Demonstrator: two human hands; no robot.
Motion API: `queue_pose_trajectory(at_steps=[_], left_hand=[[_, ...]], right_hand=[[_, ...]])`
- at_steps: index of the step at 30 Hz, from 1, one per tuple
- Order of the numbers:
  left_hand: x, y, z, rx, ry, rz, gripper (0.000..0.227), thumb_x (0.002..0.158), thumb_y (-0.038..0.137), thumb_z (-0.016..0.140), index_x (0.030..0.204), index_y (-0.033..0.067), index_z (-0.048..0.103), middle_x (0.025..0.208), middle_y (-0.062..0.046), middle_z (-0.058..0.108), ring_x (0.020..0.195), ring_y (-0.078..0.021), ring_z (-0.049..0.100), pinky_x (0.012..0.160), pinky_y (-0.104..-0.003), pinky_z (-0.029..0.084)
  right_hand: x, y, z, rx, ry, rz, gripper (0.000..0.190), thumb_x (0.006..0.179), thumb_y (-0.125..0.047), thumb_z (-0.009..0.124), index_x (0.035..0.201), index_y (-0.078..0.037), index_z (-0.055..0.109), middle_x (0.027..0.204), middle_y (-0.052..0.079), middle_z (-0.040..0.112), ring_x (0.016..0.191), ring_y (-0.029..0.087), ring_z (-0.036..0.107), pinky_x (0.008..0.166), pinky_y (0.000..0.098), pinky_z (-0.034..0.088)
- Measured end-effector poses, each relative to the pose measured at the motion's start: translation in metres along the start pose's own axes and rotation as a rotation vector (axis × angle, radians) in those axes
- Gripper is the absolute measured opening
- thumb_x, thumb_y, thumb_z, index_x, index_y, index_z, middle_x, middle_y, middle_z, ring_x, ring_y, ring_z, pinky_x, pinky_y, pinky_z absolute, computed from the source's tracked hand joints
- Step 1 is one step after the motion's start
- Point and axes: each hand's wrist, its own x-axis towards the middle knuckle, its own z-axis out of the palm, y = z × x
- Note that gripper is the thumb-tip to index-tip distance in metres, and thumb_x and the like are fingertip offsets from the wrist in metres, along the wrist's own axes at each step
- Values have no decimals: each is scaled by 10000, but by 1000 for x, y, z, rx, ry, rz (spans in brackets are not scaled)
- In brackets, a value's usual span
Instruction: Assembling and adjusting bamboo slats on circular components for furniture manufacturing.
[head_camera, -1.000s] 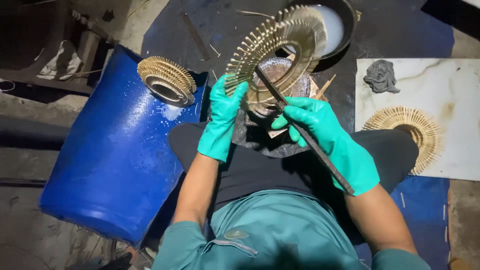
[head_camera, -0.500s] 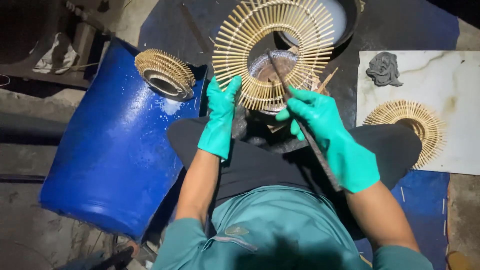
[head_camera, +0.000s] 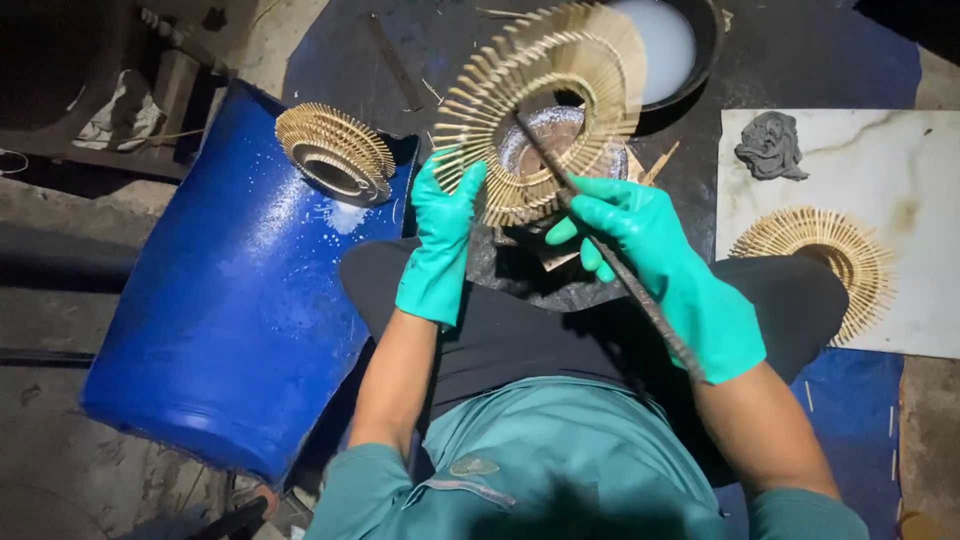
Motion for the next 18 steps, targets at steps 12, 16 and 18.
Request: queue_pose_trajectory(at_steps=[12,16,18], left_hand=[[6,11,1,-203,-5,-165,323,938,18,774,1244,-1,673,1122,-73,748,939,-135,714,841,-289,605],[2,17,0,-230,-56,-209,333,966,30,784,1272,-7,657,1071,-74,720,869,-135,662,763,-286,548],[-2,30,4,-125,-144,-117,371,975,32,788,1307,-2,625,1105,-73,702,928,-138,649,808,-288,534]], right_hand=[[6,17,0,22,24,-32,425,974,-156,591,1374,-14,613,857,123,767,475,115,586,396,256,452],[2,14,-5,-30,-93,41,435,952,-139,609,1361,4,645,842,130,776,463,121,576,373,265,426],[1,16,-3,72,-77,-52,427,981,-151,615,1373,16,631,856,126,767,466,114,565,386,246,418]])
